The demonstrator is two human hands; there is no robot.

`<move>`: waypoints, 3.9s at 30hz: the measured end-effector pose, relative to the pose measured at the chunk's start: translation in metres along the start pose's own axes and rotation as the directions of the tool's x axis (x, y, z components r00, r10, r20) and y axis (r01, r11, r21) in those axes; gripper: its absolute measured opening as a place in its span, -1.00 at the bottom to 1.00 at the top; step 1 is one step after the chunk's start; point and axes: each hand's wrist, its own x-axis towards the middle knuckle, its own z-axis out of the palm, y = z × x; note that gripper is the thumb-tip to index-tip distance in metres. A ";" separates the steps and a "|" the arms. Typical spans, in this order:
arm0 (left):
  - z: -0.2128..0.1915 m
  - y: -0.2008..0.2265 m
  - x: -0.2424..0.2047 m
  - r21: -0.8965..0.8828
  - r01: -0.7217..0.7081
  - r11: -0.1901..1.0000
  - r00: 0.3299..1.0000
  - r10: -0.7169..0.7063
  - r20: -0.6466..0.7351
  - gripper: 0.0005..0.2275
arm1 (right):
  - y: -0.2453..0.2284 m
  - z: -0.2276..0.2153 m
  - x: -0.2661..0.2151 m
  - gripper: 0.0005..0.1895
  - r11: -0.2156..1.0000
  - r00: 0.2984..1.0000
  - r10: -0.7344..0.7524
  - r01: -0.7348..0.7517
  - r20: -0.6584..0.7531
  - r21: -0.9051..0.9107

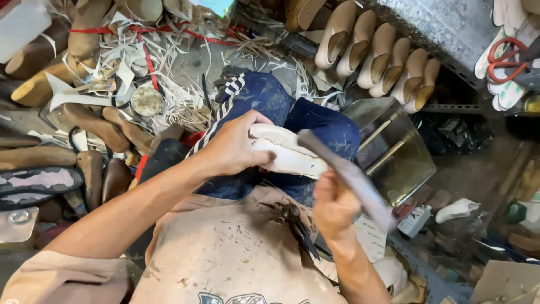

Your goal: The person sits on the floor and uses a hammer to repeatedly strike the toe area of a beige shoe held on their lap. They rotate the shoe to work on different sides of the toe box, occasionally switching to a curved metal tool to press or shape the material.

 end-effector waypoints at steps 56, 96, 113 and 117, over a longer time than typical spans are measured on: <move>0.053 -0.018 -0.012 -0.982 0.155 0.110 0.718 0.670 0.189 -0.21 | 0.017 -0.075 -0.131 -0.72 0.591 0.581 0.746 -0.353 0.325 -0.725; 0.051 0.043 0.044 0.638 -0.688 0.346 0.401 0.914 -0.063 -0.83 | -0.018 -0.039 0.024 -0.78 0.906 0.875 0.417 -0.379 0.248 -0.185; 0.057 0.034 0.026 0.419 -0.748 0.516 0.494 0.853 -0.168 -0.89 | -0.044 0.004 0.079 -0.84 0.933 0.960 0.204 -0.132 0.191 -0.334; 0.044 0.040 0.014 0.377 -0.747 0.547 0.588 0.809 -0.007 -0.67 | -0.022 -0.001 0.071 -0.75 0.913 0.962 0.149 -0.045 0.228 -0.405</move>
